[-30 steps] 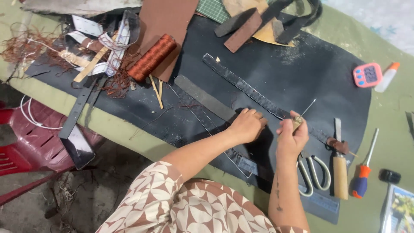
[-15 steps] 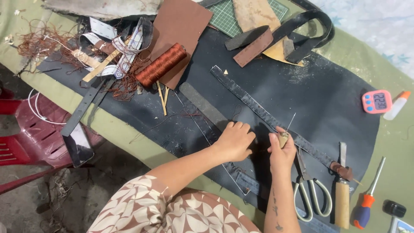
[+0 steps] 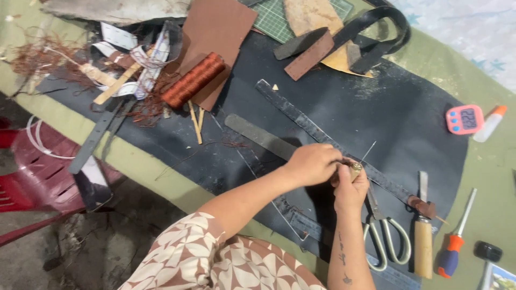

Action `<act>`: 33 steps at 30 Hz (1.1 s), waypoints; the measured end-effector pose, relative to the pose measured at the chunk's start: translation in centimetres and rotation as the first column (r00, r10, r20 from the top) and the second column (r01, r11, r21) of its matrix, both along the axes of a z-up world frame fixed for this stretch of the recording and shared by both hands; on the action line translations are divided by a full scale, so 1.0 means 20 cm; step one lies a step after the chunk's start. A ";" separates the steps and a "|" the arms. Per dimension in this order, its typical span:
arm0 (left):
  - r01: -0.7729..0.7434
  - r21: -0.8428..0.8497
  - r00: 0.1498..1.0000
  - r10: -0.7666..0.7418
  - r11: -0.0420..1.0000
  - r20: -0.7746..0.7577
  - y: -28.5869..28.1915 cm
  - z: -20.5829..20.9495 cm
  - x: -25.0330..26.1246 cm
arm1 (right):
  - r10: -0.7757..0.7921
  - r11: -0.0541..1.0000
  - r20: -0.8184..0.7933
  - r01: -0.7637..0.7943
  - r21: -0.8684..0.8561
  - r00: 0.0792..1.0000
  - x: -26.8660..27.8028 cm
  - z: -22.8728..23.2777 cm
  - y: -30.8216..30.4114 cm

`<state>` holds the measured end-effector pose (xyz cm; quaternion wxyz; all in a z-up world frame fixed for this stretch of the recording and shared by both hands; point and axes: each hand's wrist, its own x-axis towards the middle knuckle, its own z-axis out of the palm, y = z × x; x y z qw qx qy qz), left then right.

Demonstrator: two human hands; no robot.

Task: The person uses a hand awl to punch a series of holes into a leather strap on a workshop table.

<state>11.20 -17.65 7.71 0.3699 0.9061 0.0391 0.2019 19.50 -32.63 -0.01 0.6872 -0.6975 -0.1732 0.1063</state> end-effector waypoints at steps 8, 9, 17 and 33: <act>0.087 -0.460 0.961 -0.197 0.883 -0.195 0.19 -0.19 0.11 | -0.242 0.968 -0.080 0.234 -0.091 0.967 0.08 -0.04 0.01; 0.127 -0.479 0.946 -0.251 0.869 -0.205 0.18 -0.19 0.10 | -0.294 0.952 -0.089 0.284 -0.114 0.952 0.05 -0.01 -0.01; 0.021 -0.463 0.961 -0.145 0.886 -0.235 0.20 -0.15 0.11 | -0.204 0.974 -0.139 0.215 0.068 0.969 0.05 0.09 0.00; 0.001 -0.045 0.984 0.007 0.999 0.179 0.17 -0.18 0.10 | -0.106 0.992 -0.049 0.102 -0.077 0.993 0.06 -0.07 -0.01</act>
